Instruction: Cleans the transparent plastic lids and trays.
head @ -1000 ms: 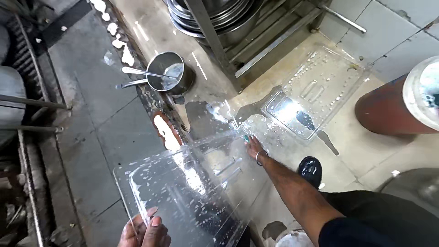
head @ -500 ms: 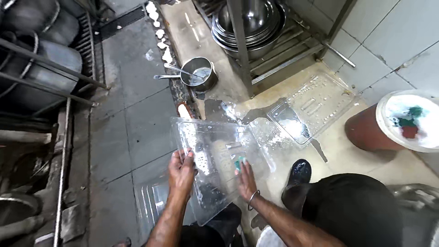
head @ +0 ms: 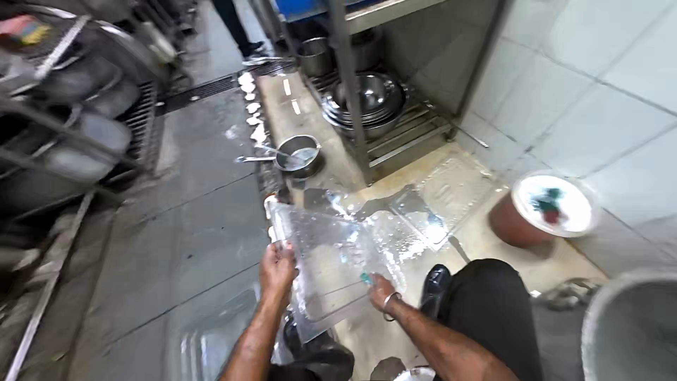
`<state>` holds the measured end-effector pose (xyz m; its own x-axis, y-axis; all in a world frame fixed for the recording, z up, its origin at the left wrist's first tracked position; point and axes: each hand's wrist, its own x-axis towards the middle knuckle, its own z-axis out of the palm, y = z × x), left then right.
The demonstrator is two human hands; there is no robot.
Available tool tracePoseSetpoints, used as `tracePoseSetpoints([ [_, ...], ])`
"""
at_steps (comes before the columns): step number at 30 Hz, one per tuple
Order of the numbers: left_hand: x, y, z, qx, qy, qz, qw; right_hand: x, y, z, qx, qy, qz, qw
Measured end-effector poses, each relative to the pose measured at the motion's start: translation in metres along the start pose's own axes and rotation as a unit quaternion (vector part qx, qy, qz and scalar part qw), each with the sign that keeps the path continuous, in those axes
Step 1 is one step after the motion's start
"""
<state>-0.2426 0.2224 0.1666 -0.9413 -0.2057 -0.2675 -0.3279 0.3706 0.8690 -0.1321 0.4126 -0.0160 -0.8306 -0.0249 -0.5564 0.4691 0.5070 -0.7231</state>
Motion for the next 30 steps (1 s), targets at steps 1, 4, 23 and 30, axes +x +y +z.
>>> tracePoseSetpoints([
  [1,0.0,0.002,0.004,-0.003,-0.009,0.009,1.0,-0.007,-0.007,-0.005,0.003,0.0,0.006,1.0],
  [4,0.003,0.009,0.013,-0.024,-0.015,0.021,0.999,-0.023,-0.035,-0.022,0.027,0.007,-0.079,0.996],
  [23,-0.006,0.04,0.056,-0.083,-0.079,0.094,0.989,-0.123,-0.033,-0.243,0.372,0.363,-0.19,0.833],
  [30,0.009,0.032,0.053,-0.034,-0.049,0.076,0.995,-0.158,0.082,-0.29,0.453,0.435,0.005,0.778],
])
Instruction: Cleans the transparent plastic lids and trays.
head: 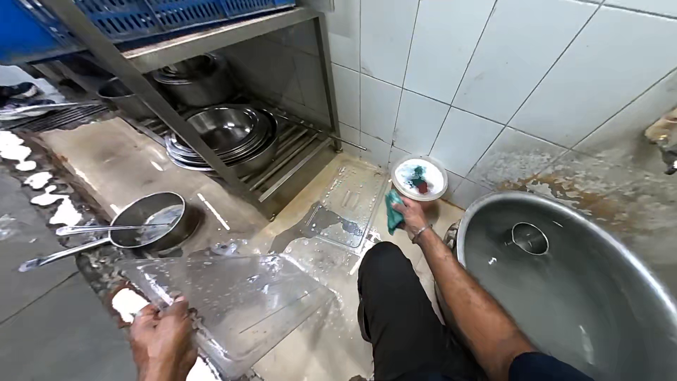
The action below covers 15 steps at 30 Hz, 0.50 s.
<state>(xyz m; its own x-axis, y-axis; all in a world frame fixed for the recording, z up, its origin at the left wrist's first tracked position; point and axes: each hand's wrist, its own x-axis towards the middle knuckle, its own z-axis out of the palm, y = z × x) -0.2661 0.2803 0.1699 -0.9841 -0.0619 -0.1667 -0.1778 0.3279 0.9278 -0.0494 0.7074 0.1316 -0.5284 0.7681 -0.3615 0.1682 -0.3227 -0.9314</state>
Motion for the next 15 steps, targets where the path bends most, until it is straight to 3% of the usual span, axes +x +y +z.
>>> tracePoseSetpoints([
  [4,0.006,-0.007,-0.004,0.025,0.008,-0.013,1.0,0.023,0.055,-0.051,0.033,0.089,0.167,0.981],
  [7,0.003,-0.005,-0.004,0.02,0.005,-0.017,1.0,0.042,0.063,-0.071,0.009,0.127,0.19,0.974],
  [15,0.008,-0.01,-0.003,-0.002,0.006,-0.016,1.0,0.1,-0.009,-0.104,0.034,0.139,-0.082,0.986],
])
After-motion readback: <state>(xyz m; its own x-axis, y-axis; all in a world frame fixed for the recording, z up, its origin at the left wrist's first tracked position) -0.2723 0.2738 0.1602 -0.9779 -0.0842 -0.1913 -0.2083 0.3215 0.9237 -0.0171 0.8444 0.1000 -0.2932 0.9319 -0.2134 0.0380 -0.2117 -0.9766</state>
